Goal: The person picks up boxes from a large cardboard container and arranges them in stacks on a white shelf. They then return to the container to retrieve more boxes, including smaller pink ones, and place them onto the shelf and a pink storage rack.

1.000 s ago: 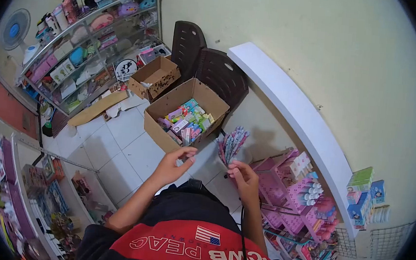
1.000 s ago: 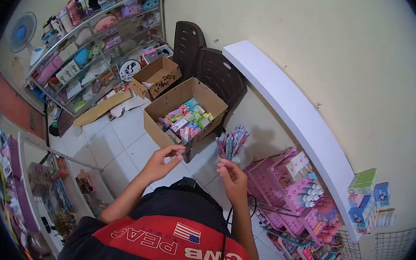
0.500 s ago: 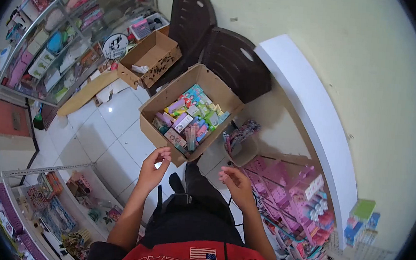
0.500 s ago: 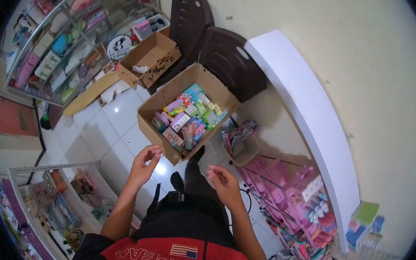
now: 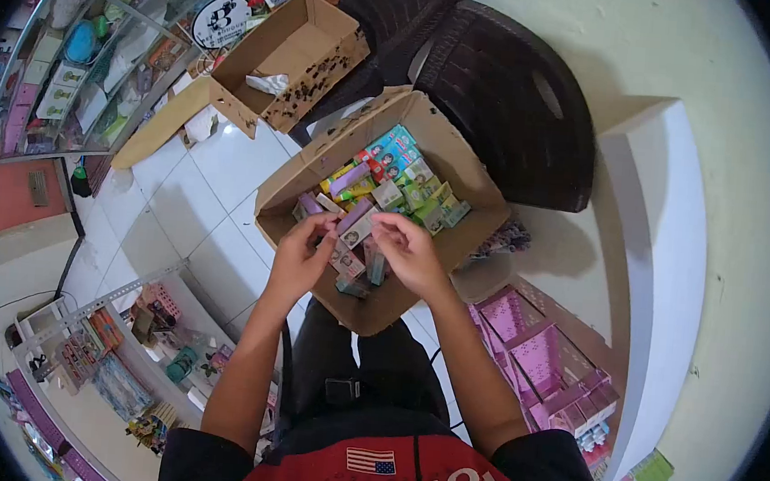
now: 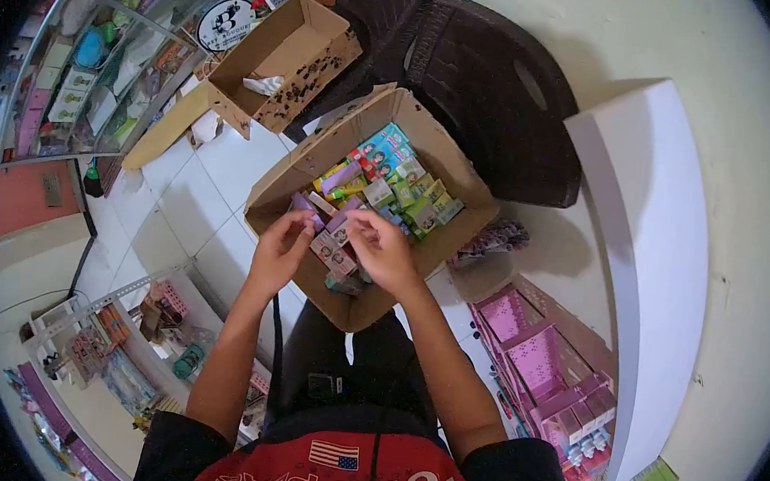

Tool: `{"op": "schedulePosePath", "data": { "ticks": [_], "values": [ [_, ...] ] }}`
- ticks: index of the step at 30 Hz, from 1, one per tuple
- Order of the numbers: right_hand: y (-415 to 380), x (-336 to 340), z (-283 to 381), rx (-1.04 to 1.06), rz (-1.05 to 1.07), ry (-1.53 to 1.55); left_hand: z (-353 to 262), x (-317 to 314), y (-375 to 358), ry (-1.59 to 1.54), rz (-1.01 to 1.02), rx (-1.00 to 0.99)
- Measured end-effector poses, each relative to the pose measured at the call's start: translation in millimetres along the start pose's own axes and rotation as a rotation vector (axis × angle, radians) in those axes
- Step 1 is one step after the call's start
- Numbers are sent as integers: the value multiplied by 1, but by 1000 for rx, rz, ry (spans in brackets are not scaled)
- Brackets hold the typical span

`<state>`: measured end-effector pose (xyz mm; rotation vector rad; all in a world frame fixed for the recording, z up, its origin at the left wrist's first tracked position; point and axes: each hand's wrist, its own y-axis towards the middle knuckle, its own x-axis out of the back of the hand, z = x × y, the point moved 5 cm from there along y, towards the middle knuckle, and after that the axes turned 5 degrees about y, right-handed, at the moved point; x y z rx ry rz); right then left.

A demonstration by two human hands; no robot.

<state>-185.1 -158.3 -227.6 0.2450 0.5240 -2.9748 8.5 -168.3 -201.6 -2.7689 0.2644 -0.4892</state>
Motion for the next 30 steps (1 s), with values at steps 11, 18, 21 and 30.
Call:
{"op": "schedulePosePath", "data": {
  "ticks": [11, 18, 21, 30],
  "values": [
    [71, 39, -140, -435, -170, -616, 110, -30, 84, 973, 371, -202],
    [68, 11, -148, -576, -171, -673, 151, -39, 96, 1185, 545, -81],
    [71, 5, -135, -649, -189, -753, 156, -41, 98, 1257, 529, -146],
    [81, 11, -153, -527, -166, -665, 156, -45, 123, 965, 489, -124]
  ]
}}
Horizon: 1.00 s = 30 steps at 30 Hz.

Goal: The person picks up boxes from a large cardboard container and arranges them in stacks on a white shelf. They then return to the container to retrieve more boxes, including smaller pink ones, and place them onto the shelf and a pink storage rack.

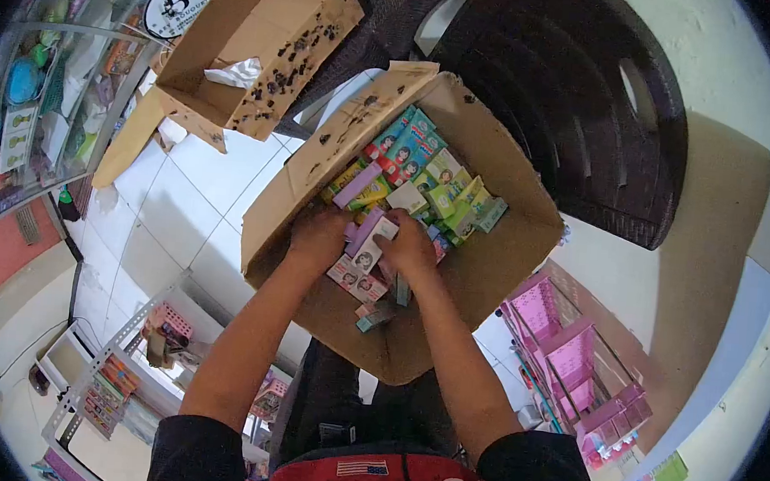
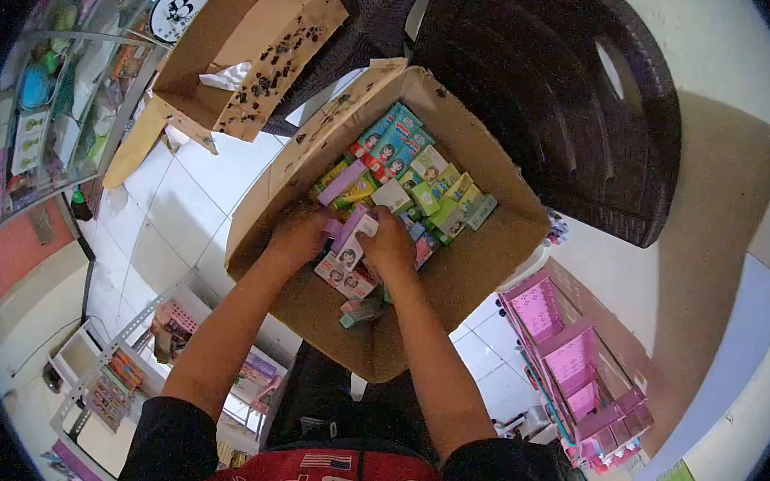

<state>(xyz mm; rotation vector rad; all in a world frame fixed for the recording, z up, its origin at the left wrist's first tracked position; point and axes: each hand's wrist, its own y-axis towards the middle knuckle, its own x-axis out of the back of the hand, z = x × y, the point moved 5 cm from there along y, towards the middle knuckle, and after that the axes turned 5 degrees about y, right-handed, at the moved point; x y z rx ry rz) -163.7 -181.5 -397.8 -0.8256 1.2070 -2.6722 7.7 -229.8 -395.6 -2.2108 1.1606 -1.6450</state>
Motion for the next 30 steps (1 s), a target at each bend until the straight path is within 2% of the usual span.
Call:
{"op": "schedulePosePath", "data": {
  "ticks": [2, 9, 11, 15, 17, 21, 23, 24, 26, 30],
  "values": [
    [5, -3, -4, 8, 10, -11, -5, 9, 3, 15, 89, 36],
    [12, -15, -21, 88, -17, -4, 3, 0, 9, -35, 117, 46],
    [11, -10, -15, 34, 56, 32, -6, 17, 9, -76, -2, 28],
    [8, -5, -7, 21, 142, 116, -8, 22, 11, -147, 84, 126],
    [8, -1, -5, 58, 92, 4, -3, 18, 13, -211, -41, 82],
    [12, -5, -14, 115, 90, 17, -16, 33, 14, -234, 2, 165],
    [12, -9, -18, 169, 7, -8, -20, 35, 19, -213, -22, 174],
    [11, -6, -15, 170, 7, -6, -20, 30, 22, -211, -23, 175],
    [8, -3, -7, 140, 112, 42, -20, 21, 33, -107, -206, 58],
    [2, -12, -6, 174, 77, -23, -19, 13, 56, -106, -191, 99]
  ]
}}
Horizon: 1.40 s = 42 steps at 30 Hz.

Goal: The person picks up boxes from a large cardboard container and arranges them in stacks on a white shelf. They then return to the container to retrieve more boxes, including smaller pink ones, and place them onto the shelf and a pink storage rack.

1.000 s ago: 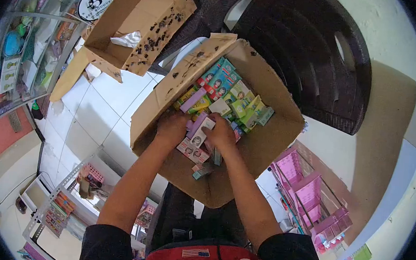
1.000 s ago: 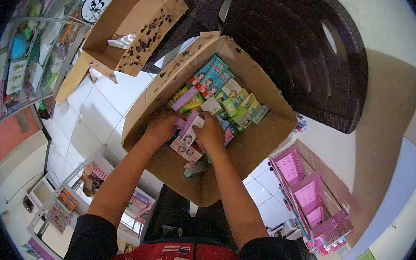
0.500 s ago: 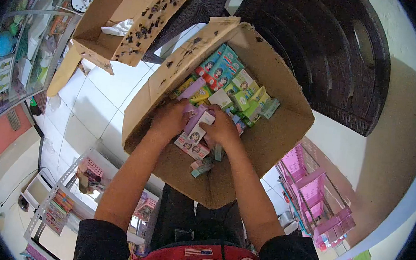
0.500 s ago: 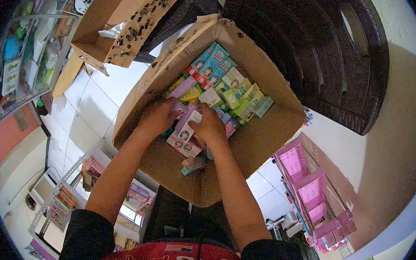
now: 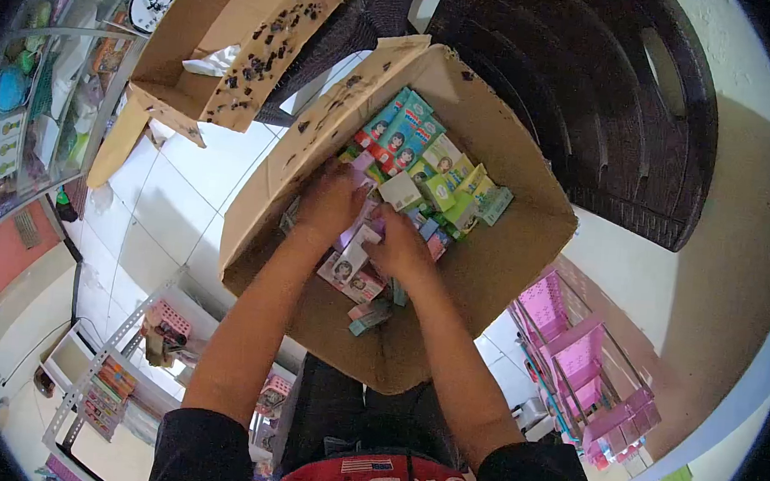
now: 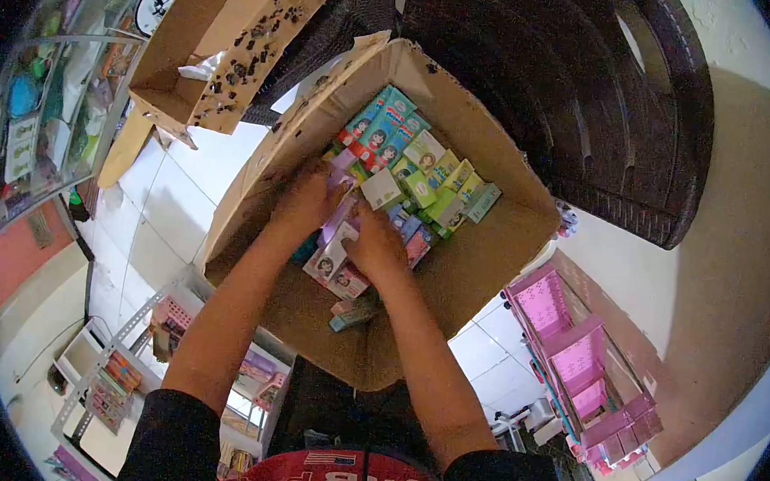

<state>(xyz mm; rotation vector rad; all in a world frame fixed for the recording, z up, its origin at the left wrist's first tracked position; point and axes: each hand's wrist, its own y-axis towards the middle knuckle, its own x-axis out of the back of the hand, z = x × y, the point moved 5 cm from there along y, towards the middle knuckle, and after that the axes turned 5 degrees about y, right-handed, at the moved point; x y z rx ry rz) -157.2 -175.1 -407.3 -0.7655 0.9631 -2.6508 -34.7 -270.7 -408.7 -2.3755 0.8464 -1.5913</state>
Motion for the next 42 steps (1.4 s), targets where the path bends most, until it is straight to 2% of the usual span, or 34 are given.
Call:
{"op": "schedulePosePath", "data": {
  "ticks": [2, 3, 5, 9, 12, 15, 17, 18, 19, 22, 24, 26, 30, 34, 39, 42],
  "values": [
    [-2, -2, 0, -46, -5, 54, 7, -12, 8, -111, 208, 161],
    [-1, 0, 3, -47, -7, 50, 13, -19, 11, -116, 207, 159],
    [-1, 3, 8, -89, 28, 83, 23, -31, 10, -169, 49, 8],
    [7, 1, 4, -123, 107, 17, 21, -21, 3, -146, 104, 64],
    [10, 3, 10, -129, 183, -57, 18, -21, 2, -268, 140, 24],
    [20, -4, 1, -82, 219, -94, 18, -24, 5, -230, 131, 48],
    [24, -8, -7, 76, 119, -101, 15, -19, 5, -169, 160, 62],
    [22, -2, 3, -106, 254, -70, 17, -24, 6, -175, 173, 70],
    [21, -5, 1, -113, 263, -71, 19, -27, 9, -190, 178, 77],
    [20, -6, 6, -74, 212, -167, 17, -24, 6, -182, 197, 112],
    [21, -5, 8, -171, 279, -189, 19, -21, 5, -158, 205, 133],
    [19, 1, 12, -180, 289, -156, 22, -22, 6, -195, 168, 64],
    [12, 9, 17, -128, 240, -138, 31, -20, 2, -187, 209, 114],
    [6, 13, 22, -169, 286, -136, 31, -21, -1, -185, 185, 56],
    [0, 7, 26, 15, 136, -124, 30, -16, 2, -162, 194, 50],
    [1, 7, 26, -16, 200, -27, 32, -18, 3, -171, 159, 38]
  ]
}}
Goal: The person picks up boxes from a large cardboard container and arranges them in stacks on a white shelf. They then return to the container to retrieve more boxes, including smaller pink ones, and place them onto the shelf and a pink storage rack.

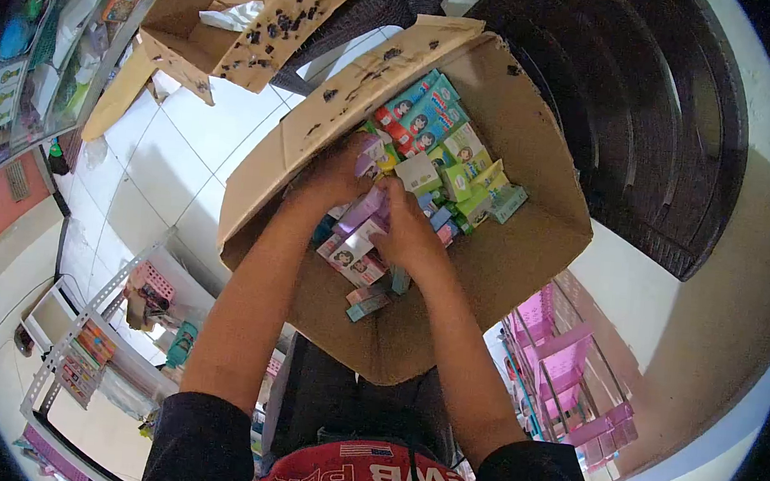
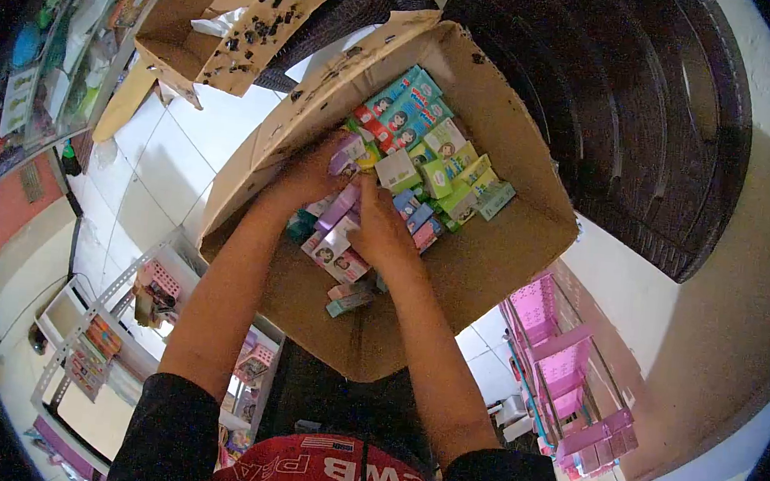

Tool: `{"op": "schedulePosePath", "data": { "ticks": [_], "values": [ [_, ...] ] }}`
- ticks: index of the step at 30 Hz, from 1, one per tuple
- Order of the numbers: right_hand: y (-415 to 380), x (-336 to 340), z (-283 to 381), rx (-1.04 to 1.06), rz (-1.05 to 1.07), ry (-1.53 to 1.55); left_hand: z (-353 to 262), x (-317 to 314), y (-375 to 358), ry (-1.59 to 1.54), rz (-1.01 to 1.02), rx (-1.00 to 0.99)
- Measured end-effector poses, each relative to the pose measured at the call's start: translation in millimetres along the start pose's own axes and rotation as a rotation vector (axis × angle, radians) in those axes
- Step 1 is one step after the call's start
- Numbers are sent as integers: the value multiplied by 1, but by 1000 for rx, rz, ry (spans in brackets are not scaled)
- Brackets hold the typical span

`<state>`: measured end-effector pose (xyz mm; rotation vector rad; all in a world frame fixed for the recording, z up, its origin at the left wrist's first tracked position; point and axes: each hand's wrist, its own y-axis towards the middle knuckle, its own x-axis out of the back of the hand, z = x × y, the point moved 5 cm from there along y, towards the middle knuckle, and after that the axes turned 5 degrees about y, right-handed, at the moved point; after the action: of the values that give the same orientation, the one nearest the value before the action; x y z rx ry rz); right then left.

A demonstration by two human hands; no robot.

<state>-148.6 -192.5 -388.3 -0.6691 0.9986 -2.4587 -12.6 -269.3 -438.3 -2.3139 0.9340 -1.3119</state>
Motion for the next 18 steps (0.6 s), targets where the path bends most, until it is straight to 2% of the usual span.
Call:
{"op": "schedulePosePath", "data": {
  "ticks": [1, 3, 7, 9, 12, 16, 18],
  "values": [
    [0, -1, -2, 2, -1, -1, 4, -3, 3, -6, 5, -25],
    [2, -3, -3, 172, -89, 156, 9, -7, 6, -10, 8, -51],
    [7, -3, -12, 157, -119, 130, 7, -6, 5, 6, 37, -48],
    [11, -2, -14, 45, -18, 98, 9, -10, 6, 0, 63, -27],
    [10, 4, -8, -22, 15, 91, 12, -13, 6, -62, 20, -67],
    [8, 5, -16, 20, -45, 113, 9, -8, 4, -93, 69, -12],
    [8, 6, -23, -128, 5, 109, 9, -8, 5, -88, 69, -11]
  ]
}}
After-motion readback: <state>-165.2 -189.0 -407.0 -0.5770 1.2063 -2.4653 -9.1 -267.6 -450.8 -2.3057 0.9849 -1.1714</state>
